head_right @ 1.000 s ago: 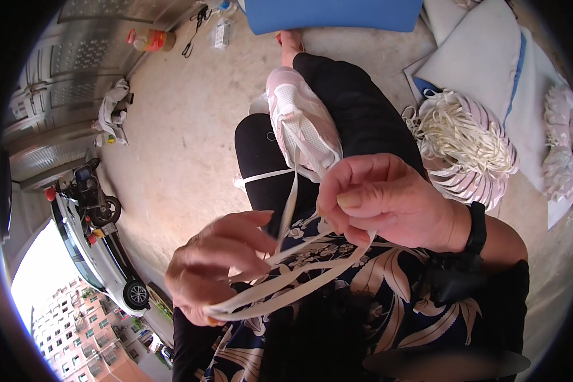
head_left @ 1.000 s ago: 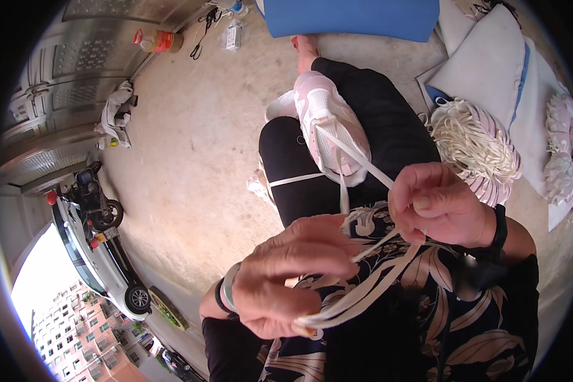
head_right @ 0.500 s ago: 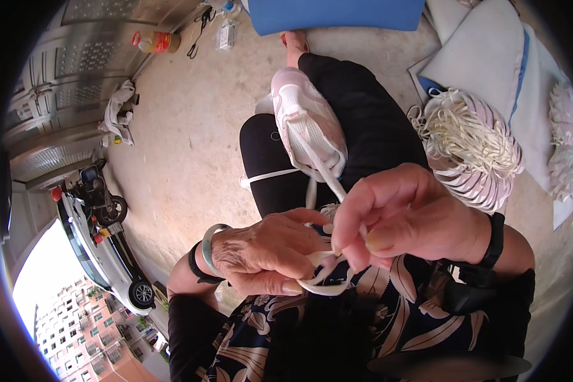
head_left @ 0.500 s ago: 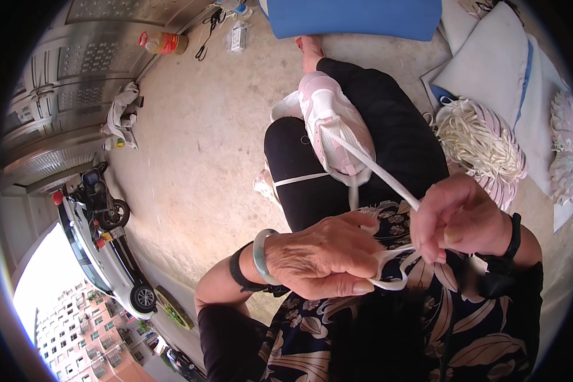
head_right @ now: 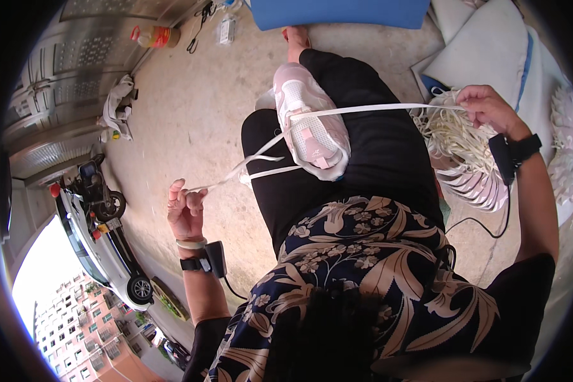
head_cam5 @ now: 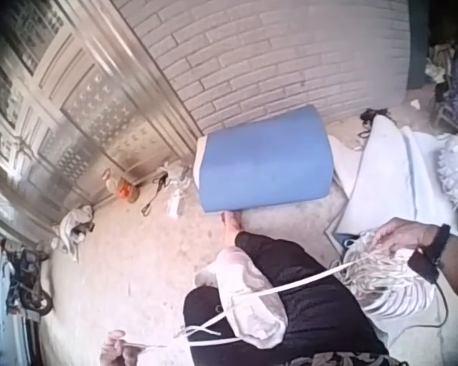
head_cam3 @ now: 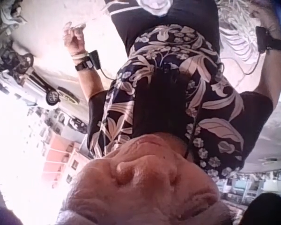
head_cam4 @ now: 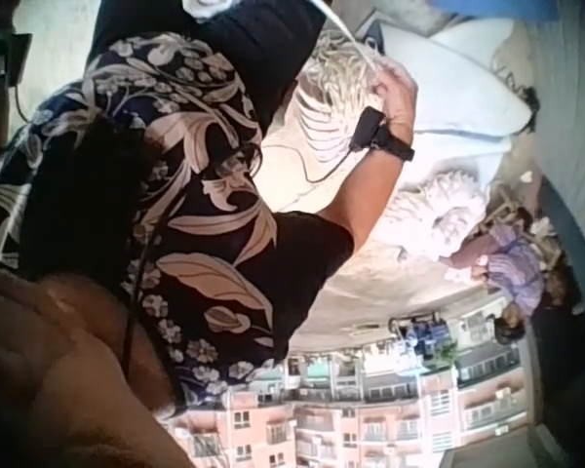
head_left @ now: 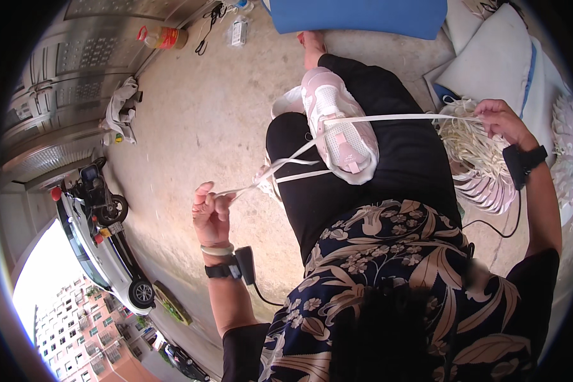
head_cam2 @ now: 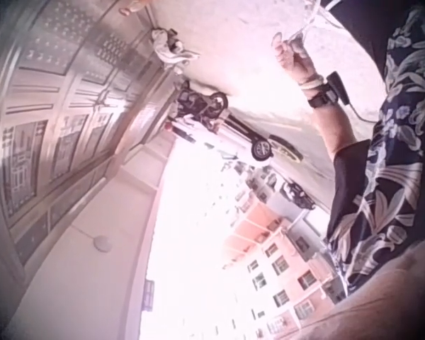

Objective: The recorder is lacing a white and pink shoe.

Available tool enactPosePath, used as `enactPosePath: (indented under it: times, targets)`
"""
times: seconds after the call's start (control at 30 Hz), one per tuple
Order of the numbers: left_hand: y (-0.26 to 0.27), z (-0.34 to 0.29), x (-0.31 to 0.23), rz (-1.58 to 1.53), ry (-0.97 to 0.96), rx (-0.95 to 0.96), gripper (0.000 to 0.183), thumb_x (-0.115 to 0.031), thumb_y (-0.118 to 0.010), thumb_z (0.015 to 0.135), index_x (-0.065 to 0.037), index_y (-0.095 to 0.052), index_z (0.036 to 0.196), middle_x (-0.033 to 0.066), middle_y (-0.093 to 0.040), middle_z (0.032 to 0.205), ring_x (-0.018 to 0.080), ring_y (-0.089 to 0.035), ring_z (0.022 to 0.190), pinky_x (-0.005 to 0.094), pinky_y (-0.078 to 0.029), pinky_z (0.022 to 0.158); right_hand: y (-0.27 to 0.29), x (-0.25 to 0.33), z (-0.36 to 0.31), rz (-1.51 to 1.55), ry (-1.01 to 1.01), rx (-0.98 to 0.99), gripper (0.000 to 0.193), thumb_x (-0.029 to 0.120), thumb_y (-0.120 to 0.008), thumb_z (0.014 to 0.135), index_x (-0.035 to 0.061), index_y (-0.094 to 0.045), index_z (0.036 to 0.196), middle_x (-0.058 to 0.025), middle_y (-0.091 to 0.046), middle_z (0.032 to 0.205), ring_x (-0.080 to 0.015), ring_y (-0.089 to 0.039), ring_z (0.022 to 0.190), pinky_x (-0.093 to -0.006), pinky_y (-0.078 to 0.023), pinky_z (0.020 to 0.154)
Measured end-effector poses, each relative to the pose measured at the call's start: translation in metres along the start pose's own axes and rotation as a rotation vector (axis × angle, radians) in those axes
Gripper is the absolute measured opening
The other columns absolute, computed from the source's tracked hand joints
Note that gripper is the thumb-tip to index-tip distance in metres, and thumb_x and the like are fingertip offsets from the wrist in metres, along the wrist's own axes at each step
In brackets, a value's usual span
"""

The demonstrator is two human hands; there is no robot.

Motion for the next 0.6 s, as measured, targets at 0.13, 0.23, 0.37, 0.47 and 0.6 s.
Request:
enactPosePath:
  times: [0.13, 0.23, 0.37, 0.47, 0.6]
  targets:
    - [0.109, -0.009, 0.014, 0.032, 0.056, -0.34, 0.019, -0.005, -0.054, 0.082, -0.004, -0.055, 0.101, 0.002, -0.052, 0.063, 0.0119, -0.049, 0.052, 0.0306, -0.049, 0.072, 0.0, -0.009, 0.043, -0.752, 0.004, -0.137, 0.008, 0.012, -0.056, 0.076, 0.0051, -0.058, 0.08, -0.0056, -0.051, 0.061, -0.0154, -0.054, 0.058, -0.0322, -0.046, 0.052]
    - [0.159, -0.014, 0.04, 0.302, 0.241, -0.699, 0.018, -0.006, -0.058, 0.079, -0.003, -0.056, 0.096, 0.0041, -0.057, 0.069, 0.0134, -0.055, 0.058, 0.0297, -0.051, 0.065, -0.072, 0.055, 0.032, -1.187, 0.56, -0.368, 0.009, 0.009, -0.058, 0.071, 0.0051, -0.059, 0.079, -0.0113, -0.057, 0.077, -0.0274, -0.056, 0.077, -0.0382, -0.046, 0.068]
    - [0.112, 0.022, 0.04, 1.282, -0.12, -0.395, 0.018, -0.007, -0.063, 0.076, -0.002, -0.059, 0.093, 0.0058, -0.061, 0.075, 0.0112, -0.057, 0.061, 0.0234, -0.047, 0.053, -0.178, 0.127, 0.003, -0.934, 1.044, -0.356, 0.013, 0.009, -0.058, 0.069, 0.0064, -0.059, 0.082, -0.0073, -0.057, 0.085, -0.0265, -0.054, 0.084, -0.0372, -0.043, 0.076]
    - [-0.062, 0.047, 0.047, 1.146, -0.313, -0.038, 0.019, 0.002, -0.059, 0.076, -0.002, -0.061, 0.094, 0.0115, -0.064, 0.085, 0.0194, -0.062, 0.073, 0.0282, -0.049, 0.064, -0.218, 0.139, -0.001, -0.963, 1.146, -0.325, 0.016, 0.007, -0.056, 0.069, 0.0068, -0.058, 0.085, -0.0049, -0.057, 0.087, -0.023, -0.053, 0.086, -0.0359, -0.04, 0.082]
    - [-0.142, 0.05, 0.069, 1.146, -0.412, 0.237, 0.022, 0.0, -0.054, 0.077, -0.001, -0.059, 0.099, 0.0192, -0.061, 0.095, 0.0334, -0.06, 0.089, 0.0347, -0.05, 0.075, -0.257, 0.135, 0.013, -1.08, 1.142, -0.257, 0.013, 0.009, -0.054, 0.071, 0.0077, -0.054, 0.085, -0.0051, -0.054, 0.079, -0.021, -0.056, 0.08, -0.0343, -0.038, 0.079]
Point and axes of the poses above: each hand's wrist, its own z-axis towards the middle knuckle, its own y-axis out of the back of the hand, x = y × z, the point moved 9 cm from there along z, towards the middle knuckle
